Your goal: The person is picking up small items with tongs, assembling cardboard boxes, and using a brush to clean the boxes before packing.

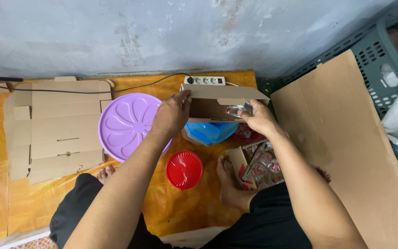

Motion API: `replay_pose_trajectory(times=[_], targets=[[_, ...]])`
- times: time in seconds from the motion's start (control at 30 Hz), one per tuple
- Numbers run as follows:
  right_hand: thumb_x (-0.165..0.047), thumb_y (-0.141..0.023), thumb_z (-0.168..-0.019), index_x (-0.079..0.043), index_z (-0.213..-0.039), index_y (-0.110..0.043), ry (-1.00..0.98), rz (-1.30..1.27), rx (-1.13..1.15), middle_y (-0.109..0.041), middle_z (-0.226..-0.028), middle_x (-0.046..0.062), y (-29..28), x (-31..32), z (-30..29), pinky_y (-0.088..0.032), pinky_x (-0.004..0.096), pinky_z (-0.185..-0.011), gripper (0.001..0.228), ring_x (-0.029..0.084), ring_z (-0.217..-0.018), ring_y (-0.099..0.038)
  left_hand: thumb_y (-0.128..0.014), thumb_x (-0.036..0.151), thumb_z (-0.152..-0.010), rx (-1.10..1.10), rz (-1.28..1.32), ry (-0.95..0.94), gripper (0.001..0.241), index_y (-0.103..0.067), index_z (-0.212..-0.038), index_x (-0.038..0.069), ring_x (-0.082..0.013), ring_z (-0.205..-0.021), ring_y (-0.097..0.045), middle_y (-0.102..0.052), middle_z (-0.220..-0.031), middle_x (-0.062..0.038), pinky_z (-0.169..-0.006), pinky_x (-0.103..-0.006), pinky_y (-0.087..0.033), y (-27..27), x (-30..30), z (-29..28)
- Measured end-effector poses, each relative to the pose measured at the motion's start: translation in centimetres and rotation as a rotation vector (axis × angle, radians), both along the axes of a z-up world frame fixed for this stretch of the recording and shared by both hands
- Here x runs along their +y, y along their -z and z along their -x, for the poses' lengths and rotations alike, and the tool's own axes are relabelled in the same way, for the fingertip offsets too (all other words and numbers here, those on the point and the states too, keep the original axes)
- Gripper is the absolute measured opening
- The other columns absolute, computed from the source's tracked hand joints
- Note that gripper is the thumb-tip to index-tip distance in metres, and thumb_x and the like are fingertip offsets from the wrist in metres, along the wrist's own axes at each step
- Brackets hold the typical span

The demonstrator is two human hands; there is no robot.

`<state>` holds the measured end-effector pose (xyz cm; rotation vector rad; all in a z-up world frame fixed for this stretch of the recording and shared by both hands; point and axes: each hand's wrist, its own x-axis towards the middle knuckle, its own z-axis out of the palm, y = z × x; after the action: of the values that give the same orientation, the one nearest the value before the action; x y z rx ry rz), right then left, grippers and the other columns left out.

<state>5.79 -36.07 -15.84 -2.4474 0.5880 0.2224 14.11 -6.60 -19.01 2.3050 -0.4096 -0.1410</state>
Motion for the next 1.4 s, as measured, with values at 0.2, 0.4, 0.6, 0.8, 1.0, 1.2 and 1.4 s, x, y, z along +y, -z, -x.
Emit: replay_pose_trajectory(times=[0.2,0.4,0.6,0.8,1.0,1.2,1.4], targets=[[-0.031,-0.069,-0.092,0.0,-0.144,-0.056,-0.191,0.11,0.077,-0.062,-0.137,0.027,-2.0,1.0,-0.1,-0.048,0.048,-0.107,0.062,0.039,-0.132,-0.057,-0.053,0.029,-0.105,0.03,0.012,-0.001,0.032,-0.067,-0.133,0.02,-0.0383,-0.101,-0.074,-0.075,-0.107,-0.018,-0.088,-0.05,-0.061,-0.4,0.0,0.0],[-0.021,-0.064,-0.093,0.008,-0.138,-0.057,-0.338,0.21,0.073,-0.061,-0.135,0.032,-1.1,0.7,-0.7,-0.045,0.053,-0.11,0.054,0.046,-0.131,-0.055,-0.053,0.029,-0.106,0.053,0.019,-0.003,0.031,-0.066,-0.133,0.02,-0.037,-0.101,-0.074,-0.075,-0.107,-0.017,-0.088,-0.0487,-0.061,-0.2,-0.1,-0.1],[-0.022,-0.054,-0.095,0.005,-0.133,-0.062,-0.373,0.273,0.213,-0.065,-0.129,0.03,-0.7,1.0,-0.8,-0.047,0.052,-0.108,0.047,0.043,-0.129,-0.058,-0.051,0.03,-0.106,0.059,0.012,-0.002,0.032,-0.066,-0.133,0.021,-0.038,-0.103,-0.073,-0.074,-0.109,-0.018,-0.09,-0.0504,-0.06,-0.7,0.0,0.0],[-0.027,-0.044,-0.1,0.007,-0.134,-0.061,-0.309,0.162,0.193,-0.061,-0.136,0.031,-3.6,3.5,-0.6,-0.041,0.054,-0.113,0.05,0.044,-0.134,-0.053,-0.052,0.028,-0.106,0.054,0.014,-0.004,0.031,-0.067,-0.132,0.019,-0.0375,-0.102,-0.074,-0.075,-0.109,-0.018,-0.09,-0.0498,-0.06,-1.2,0.0,0.3],[-0.047,-0.05,-0.098,0.006,-0.122,-0.068,-0.242,0.234,0.196,-0.067,-0.124,0.03,-4.9,5.4,-0.6,-0.05,0.053,-0.102,0.061,0.044,-0.124,-0.061,-0.051,0.027,-0.107,0.057,0.031,0.008,0.032,-0.066,-0.133,0.018,-0.0381,-0.103,-0.073,-0.074,-0.109,-0.019,-0.09,-0.05,-0.06,-1.3,0.1,0.2],[-0.046,-0.055,-0.093,0.004,-0.113,-0.073,-0.207,0.292,0.204,-0.072,-0.113,0.029,-1.7,3.6,-1.4,-0.055,0.054,-0.094,0.056,0.042,-0.118,-0.066,-0.051,0.027,-0.107,0.055,0.021,0.007,0.032,-0.066,-0.134,0.017,-0.0379,-0.103,-0.073,-0.074,-0.109,-0.019,-0.09,-0.0503,-0.06,-1.4,0.1,0.3],[-0.046,-0.052,-0.097,0.007,-0.132,-0.062,-0.255,0.302,0.256,-0.057,-0.14,0.032,-5.4,5.4,-0.7,-0.051,0.053,-0.103,0.064,0.044,-0.134,-0.053,-0.051,0.029,-0.106,0.039,0.027,0.01,0.033,-0.066,-0.133,0.018,-0.0391,-0.103,-0.073,-0.074,-0.107,-0.019,-0.09,-0.0504,-0.059,-1.5,0.3,0.5]])
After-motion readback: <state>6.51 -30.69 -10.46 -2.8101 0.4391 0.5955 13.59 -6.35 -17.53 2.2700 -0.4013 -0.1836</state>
